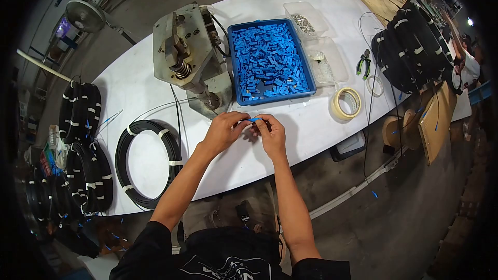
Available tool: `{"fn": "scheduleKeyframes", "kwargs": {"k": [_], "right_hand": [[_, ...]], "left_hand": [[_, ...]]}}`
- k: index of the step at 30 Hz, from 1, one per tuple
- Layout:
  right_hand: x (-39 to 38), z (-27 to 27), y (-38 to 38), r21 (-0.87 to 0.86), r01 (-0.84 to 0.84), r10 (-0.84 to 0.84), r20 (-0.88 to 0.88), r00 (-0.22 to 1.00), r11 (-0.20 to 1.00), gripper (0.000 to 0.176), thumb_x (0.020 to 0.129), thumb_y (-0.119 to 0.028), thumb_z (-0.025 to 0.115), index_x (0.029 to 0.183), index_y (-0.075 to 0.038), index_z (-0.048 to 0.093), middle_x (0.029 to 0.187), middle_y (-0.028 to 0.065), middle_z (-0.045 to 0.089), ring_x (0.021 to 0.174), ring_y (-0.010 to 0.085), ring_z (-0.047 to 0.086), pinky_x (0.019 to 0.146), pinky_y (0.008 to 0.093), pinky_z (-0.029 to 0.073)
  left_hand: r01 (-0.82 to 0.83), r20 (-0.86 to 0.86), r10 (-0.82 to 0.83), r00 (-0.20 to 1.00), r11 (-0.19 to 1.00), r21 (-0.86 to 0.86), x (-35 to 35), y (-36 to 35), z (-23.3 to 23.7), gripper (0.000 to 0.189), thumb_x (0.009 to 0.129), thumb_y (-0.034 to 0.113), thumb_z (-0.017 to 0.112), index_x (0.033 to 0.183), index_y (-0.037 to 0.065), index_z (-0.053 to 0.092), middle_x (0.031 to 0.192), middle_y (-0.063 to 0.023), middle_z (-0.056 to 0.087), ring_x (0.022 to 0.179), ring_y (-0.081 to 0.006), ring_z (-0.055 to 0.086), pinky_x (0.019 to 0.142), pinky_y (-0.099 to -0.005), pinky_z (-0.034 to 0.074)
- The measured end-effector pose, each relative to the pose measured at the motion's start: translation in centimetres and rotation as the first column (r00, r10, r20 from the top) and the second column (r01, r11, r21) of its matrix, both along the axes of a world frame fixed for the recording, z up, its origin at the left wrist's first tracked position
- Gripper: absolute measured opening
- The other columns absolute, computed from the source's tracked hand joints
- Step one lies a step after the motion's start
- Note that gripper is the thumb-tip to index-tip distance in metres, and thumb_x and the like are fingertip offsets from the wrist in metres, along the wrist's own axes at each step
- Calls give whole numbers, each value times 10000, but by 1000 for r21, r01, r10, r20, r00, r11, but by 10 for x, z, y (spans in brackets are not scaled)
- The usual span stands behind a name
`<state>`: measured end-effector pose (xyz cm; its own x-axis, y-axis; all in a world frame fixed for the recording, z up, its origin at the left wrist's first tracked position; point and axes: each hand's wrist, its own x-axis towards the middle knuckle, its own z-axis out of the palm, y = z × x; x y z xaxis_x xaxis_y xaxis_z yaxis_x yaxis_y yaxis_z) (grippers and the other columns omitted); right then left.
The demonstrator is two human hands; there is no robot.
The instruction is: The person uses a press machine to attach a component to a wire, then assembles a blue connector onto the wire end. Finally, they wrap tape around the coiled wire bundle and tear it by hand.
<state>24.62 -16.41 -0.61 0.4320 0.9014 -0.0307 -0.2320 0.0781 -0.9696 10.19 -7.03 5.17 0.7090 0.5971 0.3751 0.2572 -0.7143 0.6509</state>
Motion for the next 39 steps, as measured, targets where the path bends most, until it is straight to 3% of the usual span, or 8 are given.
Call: {"fn": "scheduleKeyframes", "kwargs": {"k": [9,11,17,26,32,36,38,39], "right_hand": [[-4,7,-5,-109,-68,72,30,997,992,192,987,-158,593,1030,24,634,769,50,657,630,97,610,566,235,481],[-8,10,-8,-129,-85,92,48,995,988,186,982,-151,597,1020,26,637,762,50,656,617,96,610,553,235,476],[-17,14,-10,-134,-35,51,120,991,990,177,962,-142,626,977,33,649,741,55,660,612,95,614,554,227,472],[-13,9,-8,-134,-44,57,95,994,990,170,958,-127,627,971,40,655,748,59,667,595,98,608,540,228,464],[-16,7,-7,-120,-70,82,92,992,990,154,960,-107,617,986,39,658,757,61,669,615,96,611,552,228,471],[-32,6,-8,45,134,-142,277,950,990,128,957,-81,619,1004,31,659,763,69,673,659,107,640,588,236,497],[-34,0,-11,141,203,-240,332,912,969,119,951,-77,629,1002,27,658,766,72,676,692,118,664,619,240,514],[-34,1,-13,136,207,-241,330,912,969,119,951,-77,629,1002,27,658,766,72,676,692,118,664,619,240,514]], "left_hand": [[-101,-216,20,976,923,-371,-9,-2,4,198,890,186,680,979,11,709,751,-151,686,606,-248,631,603,-359,487],[-103,-170,27,985,884,-455,-16,-8,-1,190,915,178,674,978,2,707,752,-108,695,620,-160,630,610,-322,491],[-91,-24,103,994,718,-690,-22,-15,-28,145,921,103,674,969,-31,700,801,-61,707,675,-89,624,645,-261,524],[-85,-96,42,995,852,-516,-17,-8,-26,121,890,129,698,899,9,718,745,-93,722,614,-157,671,604,-299,518],[-43,46,91,995,785,-618,-17,-10,-38,105,893,104,682,901,4,711,741,-98,719,596,-184,657,590,-319,507],[-63,74,133,988,798,-599,-11,-19,-42,101,920,25,646,979,-49,679,837,-78,713,755,-116,658,700,-263,536],[-51,223,137,965,934,-354,-8,-22,-52,92,925,19,638,978,-48,672,847,-75,698,786,-107,633,710,-248,516],[-49,219,135,966,932,-358,-8,-23,-56,92,925,19,638,978,-48,672,847,-75,698,786,-107,633,710,-248,516]]}}
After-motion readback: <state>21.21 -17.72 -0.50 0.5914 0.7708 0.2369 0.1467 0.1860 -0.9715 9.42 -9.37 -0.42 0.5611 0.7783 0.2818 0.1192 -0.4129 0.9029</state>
